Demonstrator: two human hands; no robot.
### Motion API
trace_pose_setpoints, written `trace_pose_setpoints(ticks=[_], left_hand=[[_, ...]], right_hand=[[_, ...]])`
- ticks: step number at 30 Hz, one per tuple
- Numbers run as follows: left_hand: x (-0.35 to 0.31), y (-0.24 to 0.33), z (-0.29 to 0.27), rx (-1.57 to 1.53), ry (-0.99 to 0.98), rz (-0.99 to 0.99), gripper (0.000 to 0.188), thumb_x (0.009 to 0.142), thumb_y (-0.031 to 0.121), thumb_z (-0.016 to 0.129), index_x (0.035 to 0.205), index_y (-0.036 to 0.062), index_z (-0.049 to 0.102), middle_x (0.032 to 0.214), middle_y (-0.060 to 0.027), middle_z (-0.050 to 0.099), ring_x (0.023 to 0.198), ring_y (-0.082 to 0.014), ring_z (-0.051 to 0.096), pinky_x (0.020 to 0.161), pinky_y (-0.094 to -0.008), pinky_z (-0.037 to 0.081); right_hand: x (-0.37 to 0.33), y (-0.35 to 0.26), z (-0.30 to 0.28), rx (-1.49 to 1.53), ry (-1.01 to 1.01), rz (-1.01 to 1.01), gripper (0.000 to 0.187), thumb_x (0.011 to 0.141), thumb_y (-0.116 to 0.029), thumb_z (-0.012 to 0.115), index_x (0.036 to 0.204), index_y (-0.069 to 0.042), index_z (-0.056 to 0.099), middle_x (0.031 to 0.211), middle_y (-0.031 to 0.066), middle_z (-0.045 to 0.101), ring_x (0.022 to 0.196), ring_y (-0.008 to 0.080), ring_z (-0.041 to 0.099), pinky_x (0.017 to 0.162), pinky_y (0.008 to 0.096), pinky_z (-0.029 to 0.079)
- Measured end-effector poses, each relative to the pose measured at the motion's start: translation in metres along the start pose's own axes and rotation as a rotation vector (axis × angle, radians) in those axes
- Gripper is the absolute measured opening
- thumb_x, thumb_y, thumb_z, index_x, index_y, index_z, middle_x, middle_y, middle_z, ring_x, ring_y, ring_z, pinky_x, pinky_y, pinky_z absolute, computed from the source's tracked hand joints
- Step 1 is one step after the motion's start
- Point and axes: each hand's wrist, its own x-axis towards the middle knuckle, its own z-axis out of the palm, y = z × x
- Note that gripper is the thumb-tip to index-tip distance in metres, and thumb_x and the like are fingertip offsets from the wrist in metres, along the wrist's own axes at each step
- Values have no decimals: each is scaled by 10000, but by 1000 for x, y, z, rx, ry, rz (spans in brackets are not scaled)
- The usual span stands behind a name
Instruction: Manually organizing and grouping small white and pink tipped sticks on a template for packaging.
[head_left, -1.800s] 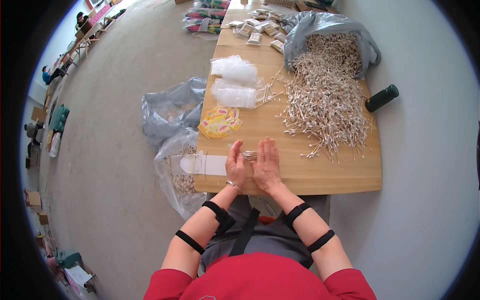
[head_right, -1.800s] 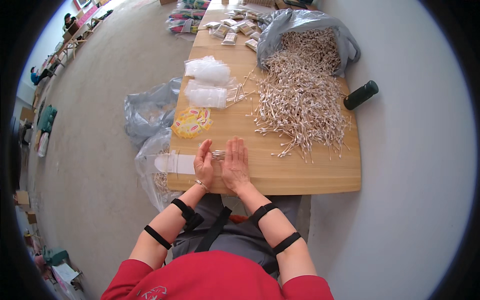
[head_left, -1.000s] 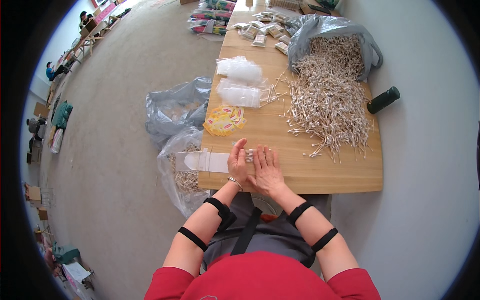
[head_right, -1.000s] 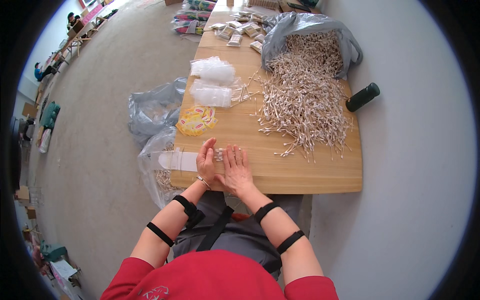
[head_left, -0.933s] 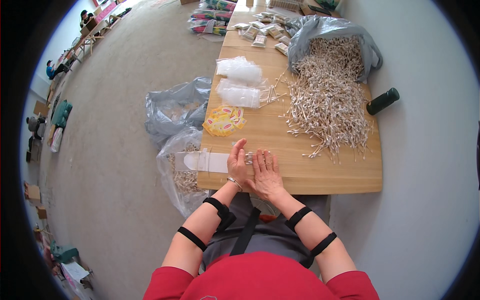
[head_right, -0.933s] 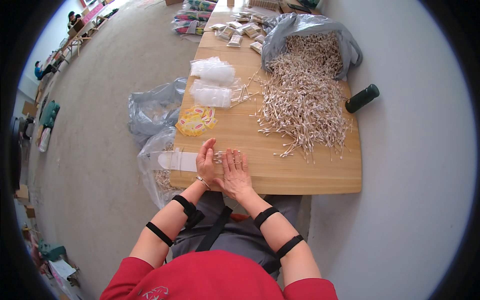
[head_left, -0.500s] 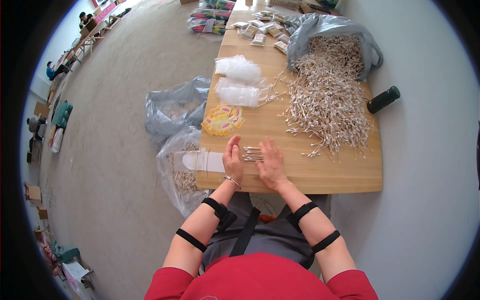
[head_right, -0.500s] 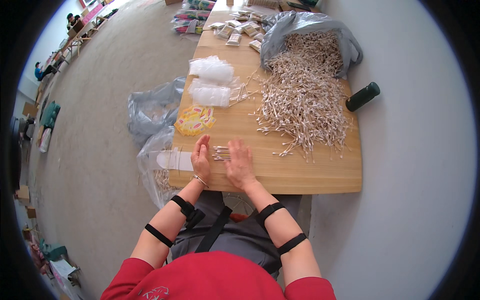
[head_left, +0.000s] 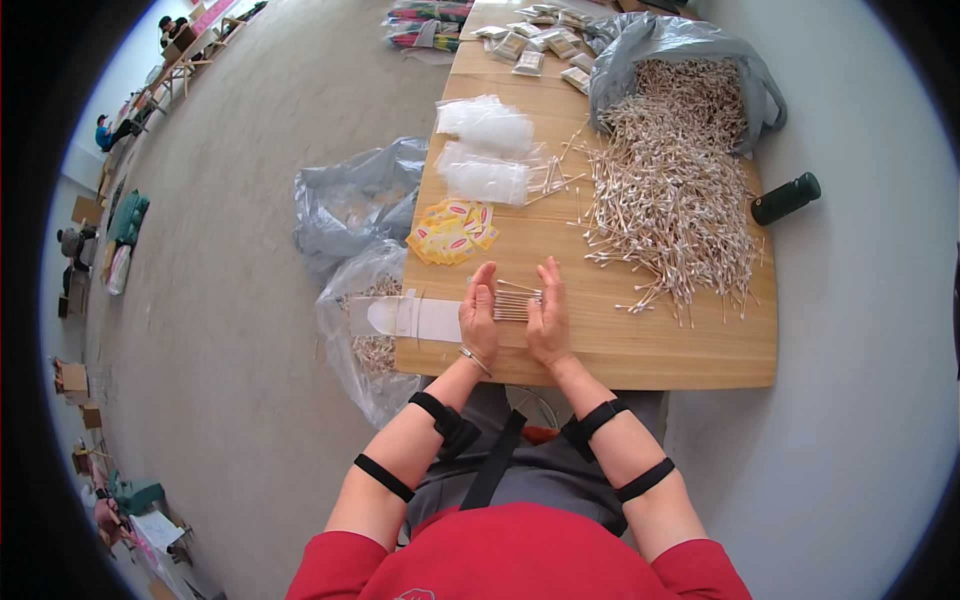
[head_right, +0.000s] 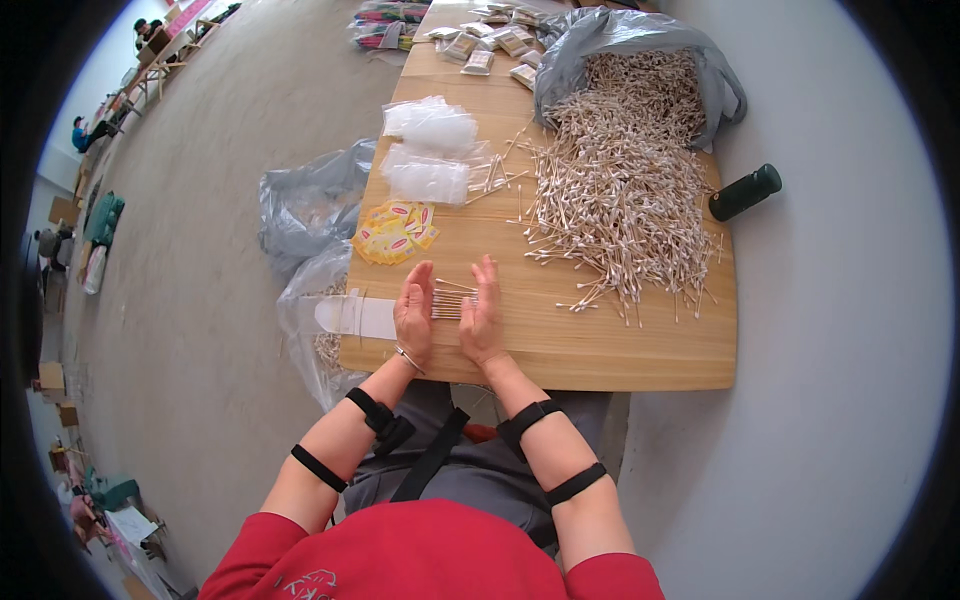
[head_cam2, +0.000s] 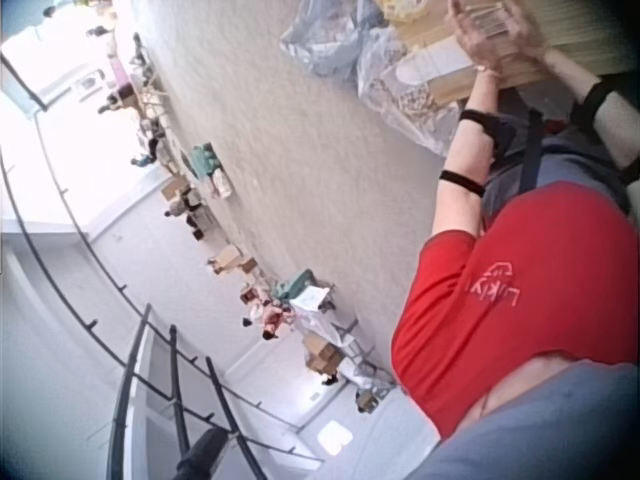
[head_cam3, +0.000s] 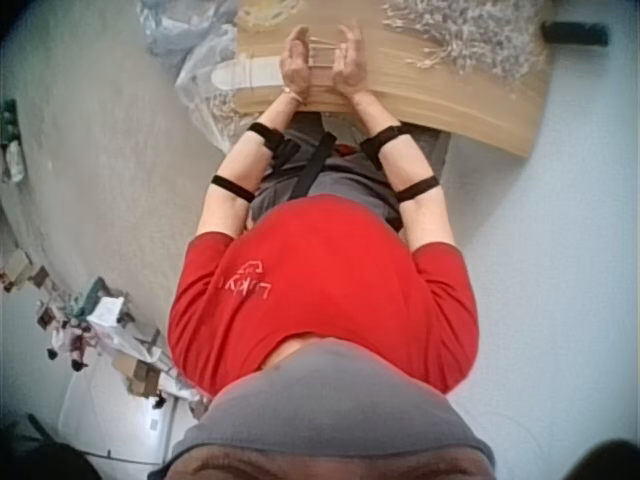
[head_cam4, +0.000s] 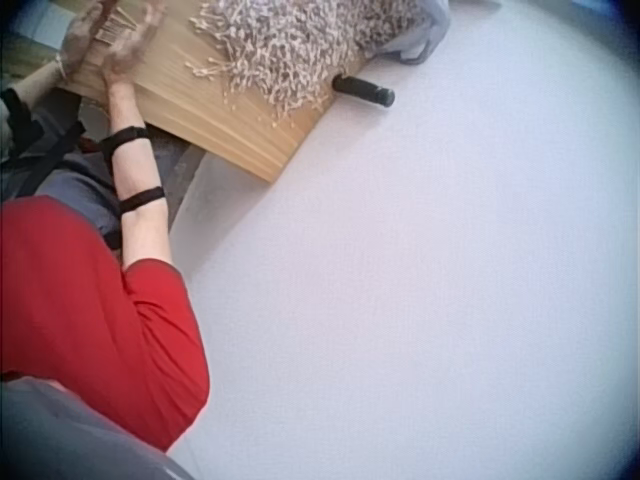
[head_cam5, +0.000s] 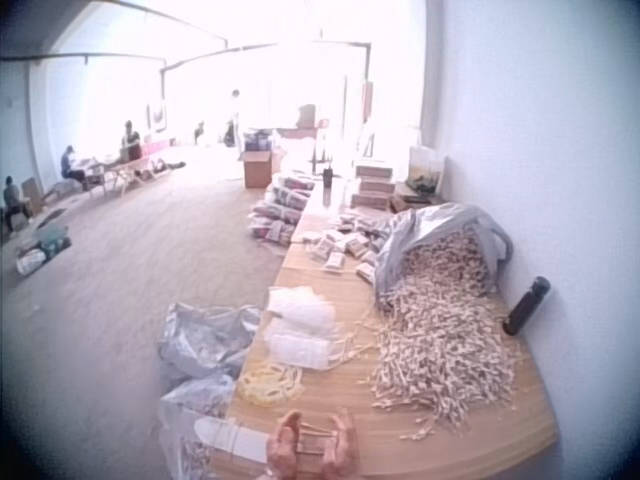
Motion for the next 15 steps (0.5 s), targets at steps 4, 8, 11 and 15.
trace_pose_setpoints(ticks=[4, 8, 11, 15], left_hand=[[1, 3, -8, 65, 45, 45, 406, 998, 214, 349, 1331, -14, 388, 1365, -134, 419, 1284, -203, 373, 1075, -313, 274], [1, 4, -11, 98, 55, 34, 382, 996, 191, 352, 1312, -13, 416, 1336, -130, 454, 1262, -199, 400, 1067, -311, 287], [1, 4, -12, 125, 22, 18, 372, 994, 185, 361, 1299, -16, 429, 1320, -125, 471, 1245, -193, 416, 1063, -310, 295], [1, 3, -16, 162, 26, 34, 360, 990, 172, 371, 1290, -16, 438, 1306, -117, 482, 1233, -184, 423, 1053, -303, 306]], right_hand=[[-2, 1, -16, -449, -109, -211, 268, 796, -54, 557, 1061, -29, 590, 1369, 178, 376, 1306, 364, 298, 1069, 433, 263], [0, -15, -16, -584, -194, -258, 84, 751, -110, 657, 830, -80, 654, 1280, 125, 454, 1253, 337, 343, 1018, 439, 316], [7, -21, -13, -636, -229, -195, 78, 734, -129, 679, 799, -90, 659, 1253, 108, 464, 1252, 331, 327, 1007, 443, 323], [11, -30, -9, -711, -305, -95, 109, 714, -156, 699, 796, -95, 661, 1230, 99, 467, 1260, 327, 304, 1007, 440, 320]])
